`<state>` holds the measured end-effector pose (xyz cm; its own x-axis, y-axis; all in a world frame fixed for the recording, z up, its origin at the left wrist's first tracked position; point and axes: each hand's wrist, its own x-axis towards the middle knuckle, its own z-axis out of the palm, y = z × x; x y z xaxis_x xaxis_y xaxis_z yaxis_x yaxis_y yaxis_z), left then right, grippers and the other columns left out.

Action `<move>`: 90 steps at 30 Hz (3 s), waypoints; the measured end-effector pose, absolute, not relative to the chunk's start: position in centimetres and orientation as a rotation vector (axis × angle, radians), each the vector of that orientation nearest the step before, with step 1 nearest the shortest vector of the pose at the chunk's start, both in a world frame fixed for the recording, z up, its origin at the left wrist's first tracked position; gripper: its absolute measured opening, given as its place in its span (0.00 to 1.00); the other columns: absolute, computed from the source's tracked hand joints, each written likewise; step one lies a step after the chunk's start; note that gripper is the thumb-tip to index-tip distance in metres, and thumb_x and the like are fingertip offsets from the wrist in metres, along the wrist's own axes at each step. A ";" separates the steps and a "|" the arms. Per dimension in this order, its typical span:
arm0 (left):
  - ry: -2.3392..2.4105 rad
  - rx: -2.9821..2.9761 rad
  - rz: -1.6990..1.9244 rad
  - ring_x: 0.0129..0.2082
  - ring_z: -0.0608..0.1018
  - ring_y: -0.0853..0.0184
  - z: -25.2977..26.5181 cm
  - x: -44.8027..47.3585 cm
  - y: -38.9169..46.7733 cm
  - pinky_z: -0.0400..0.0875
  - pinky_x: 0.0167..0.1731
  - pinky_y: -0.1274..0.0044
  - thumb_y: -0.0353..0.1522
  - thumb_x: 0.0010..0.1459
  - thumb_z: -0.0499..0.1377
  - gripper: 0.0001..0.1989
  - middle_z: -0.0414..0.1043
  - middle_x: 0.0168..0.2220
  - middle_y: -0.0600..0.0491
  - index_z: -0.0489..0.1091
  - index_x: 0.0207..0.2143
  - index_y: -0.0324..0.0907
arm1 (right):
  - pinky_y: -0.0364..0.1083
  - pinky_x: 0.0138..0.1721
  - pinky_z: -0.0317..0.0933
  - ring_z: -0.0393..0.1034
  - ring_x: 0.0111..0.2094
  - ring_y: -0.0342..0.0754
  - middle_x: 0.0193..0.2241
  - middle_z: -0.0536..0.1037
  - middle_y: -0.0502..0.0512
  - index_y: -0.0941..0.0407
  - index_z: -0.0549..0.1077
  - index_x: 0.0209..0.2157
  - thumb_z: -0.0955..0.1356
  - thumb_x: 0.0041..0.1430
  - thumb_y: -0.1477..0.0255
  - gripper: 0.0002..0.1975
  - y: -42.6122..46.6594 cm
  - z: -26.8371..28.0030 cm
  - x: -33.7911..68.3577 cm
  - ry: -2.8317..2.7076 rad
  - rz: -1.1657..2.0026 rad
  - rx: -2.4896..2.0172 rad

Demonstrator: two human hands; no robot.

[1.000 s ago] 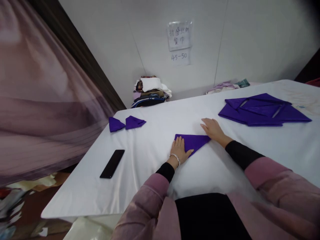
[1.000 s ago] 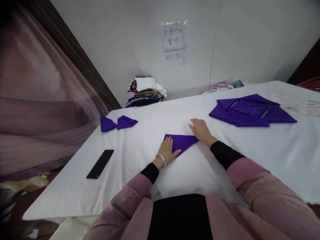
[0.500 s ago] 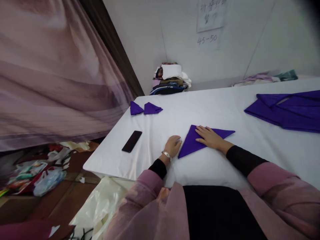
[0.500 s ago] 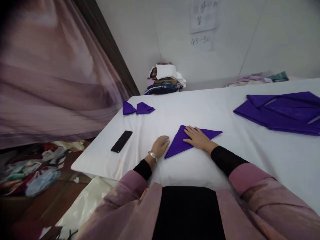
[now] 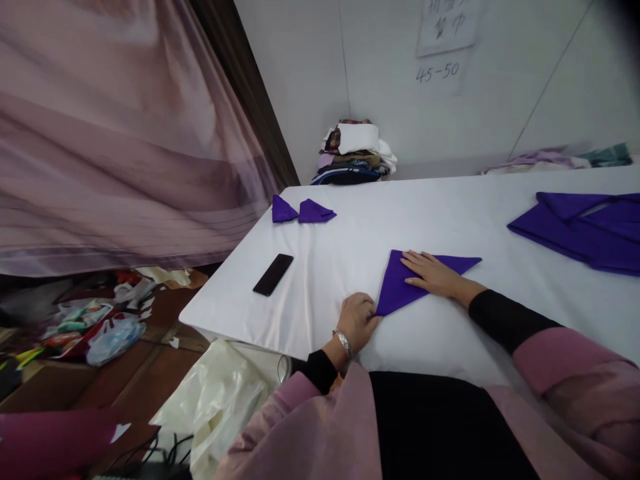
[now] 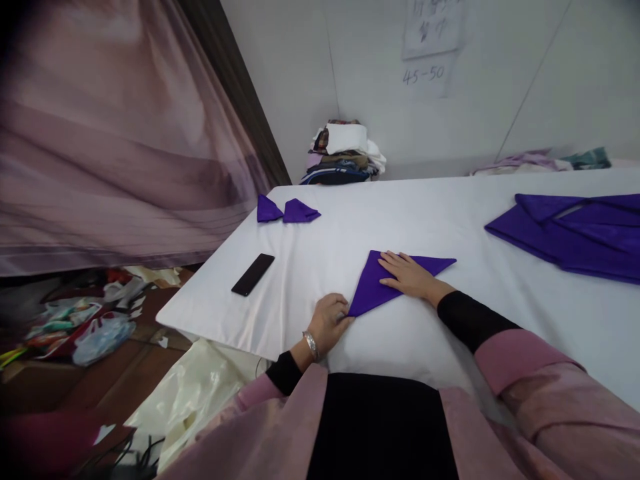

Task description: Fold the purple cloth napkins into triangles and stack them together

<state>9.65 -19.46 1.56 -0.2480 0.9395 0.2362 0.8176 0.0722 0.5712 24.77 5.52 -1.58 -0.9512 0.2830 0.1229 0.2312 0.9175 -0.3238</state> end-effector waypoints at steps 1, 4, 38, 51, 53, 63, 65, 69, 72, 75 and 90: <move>2.131 1.810 0.918 0.43 0.72 0.65 1.6 9.6 -19.7 0.64 0.48 0.68 0.29 0.50 0.60 0.02 0.71 0.38 0.52 0.71 0.28 0.45 | 0.58 0.61 0.37 0.41 0.63 0.54 0.63 0.51 0.55 0.51 0.53 0.62 0.58 0.59 0.51 0.33 5.6 -1.6 24.8 -2.917 0.459 -0.382; 2.062 1.860 0.864 0.43 0.72 0.65 2.1 8.9 -20.6 0.65 0.48 0.68 0.27 0.50 0.57 0.05 0.72 0.38 0.52 0.71 0.27 0.45 | 0.58 0.61 0.37 0.41 0.63 0.54 0.63 0.51 0.55 0.50 0.53 0.62 0.58 0.59 0.51 0.33 5.6 -1.6 24.9 -2.921 0.458 -0.362; 2.107 2.089 0.085 0.65 0.45 0.57 1.0 9.5 -5.4 0.40 0.61 0.63 0.60 0.53 0.36 0.47 0.43 0.65 0.42 0.47 0.62 0.33 | 0.59 0.61 0.32 0.38 0.64 0.55 0.63 0.49 0.57 0.53 0.48 0.63 0.53 0.60 0.50 0.35 9.9 -0.7 28.4 -2.909 0.409 -0.681; 2.068 2.198 0.144 0.55 0.64 0.59 3.0 7.7 -3.9 0.57 0.53 0.64 0.51 0.60 0.41 0.28 0.63 0.55 0.49 0.64 0.50 0.45 | 0.63 0.58 0.40 0.45 0.62 0.57 0.60 0.58 0.64 0.58 0.57 0.59 0.52 0.64 0.61 0.27 12.0 -0.6 32.9 -2.513 0.190 -1.270; 2.043 2.264 0.115 0.50 0.67 0.60 3.4 7.4 -3.5 0.61 0.49 0.66 0.47 0.62 0.43 0.23 0.67 0.50 0.50 0.67 0.47 0.45 | 0.60 0.59 0.39 0.47 0.62 0.54 0.59 0.61 0.61 0.57 0.59 0.58 0.54 0.64 0.63 0.25 9.1 -0.4 32.5 -2.531 0.215 -1.027; 2.044 2.277 0.045 0.43 0.68 0.60 4.0 7.7 -7.7 0.65 0.44 0.68 0.32 0.58 0.48 0.15 0.67 0.43 0.47 0.69 0.45 0.42 | 0.61 0.60 0.38 0.50 0.61 0.51 0.56 0.65 0.57 0.54 0.58 0.59 0.60 0.55 0.79 0.29 -3.5 -0.4 31.1 -2.764 0.479 -0.113; 2.024 2.249 0.069 0.43 0.68 0.61 4.0 7.4 -8.8 0.65 0.45 0.69 0.30 0.56 0.49 0.16 0.66 0.43 0.48 0.68 0.46 0.43 | 0.61 0.60 0.40 0.49 0.61 0.51 0.57 0.64 0.58 0.54 0.56 0.60 0.60 0.54 0.80 0.30 -3.5 -0.2 31.4 -2.746 0.502 -0.046; 1.980 2.237 0.142 0.43 0.67 0.61 3.8 7.0 -10.1 0.64 0.46 0.69 0.26 0.51 0.52 0.21 0.65 0.44 0.48 0.67 0.48 0.42 | 0.59 0.59 0.46 0.53 0.59 0.50 0.54 0.67 0.60 0.56 0.59 0.58 0.60 0.56 0.79 0.27 -3.7 0.1 31.8 -2.688 0.511 0.040; 1.966 2.243 0.202 0.45 0.67 0.60 3.4 6.9 -10.4 0.64 0.47 0.68 0.25 0.48 0.53 0.23 0.64 0.45 0.47 0.67 0.49 0.42 | 0.58 0.57 0.50 0.59 0.55 0.50 0.49 0.72 0.59 0.56 0.65 0.53 0.60 0.58 0.78 0.21 -4.4 0.6 31.8 -2.638 0.558 0.044; 1.947 2.227 0.243 0.46 0.66 0.59 3.1 6.7 -10.5 0.64 0.47 0.67 0.24 0.45 0.54 0.26 0.63 0.47 0.47 0.67 0.49 0.43 | 0.55 0.53 0.57 0.65 0.49 0.49 0.44 0.74 0.59 0.55 0.69 0.48 0.60 0.60 0.75 0.16 -4.9 0.9 31.7 -2.508 0.780 -0.070; 2.019 1.867 0.484 0.29 0.70 0.71 2.6 6.0 -8.1 0.63 0.31 0.78 0.43 0.61 0.46 0.22 0.66 0.29 0.56 0.70 0.23 0.43 | 0.43 0.28 0.66 0.70 0.26 0.45 0.28 0.76 0.53 0.57 0.71 0.37 0.68 0.49 0.73 0.10 4.0 2.1 28.2 -1.434 1.844 -1.074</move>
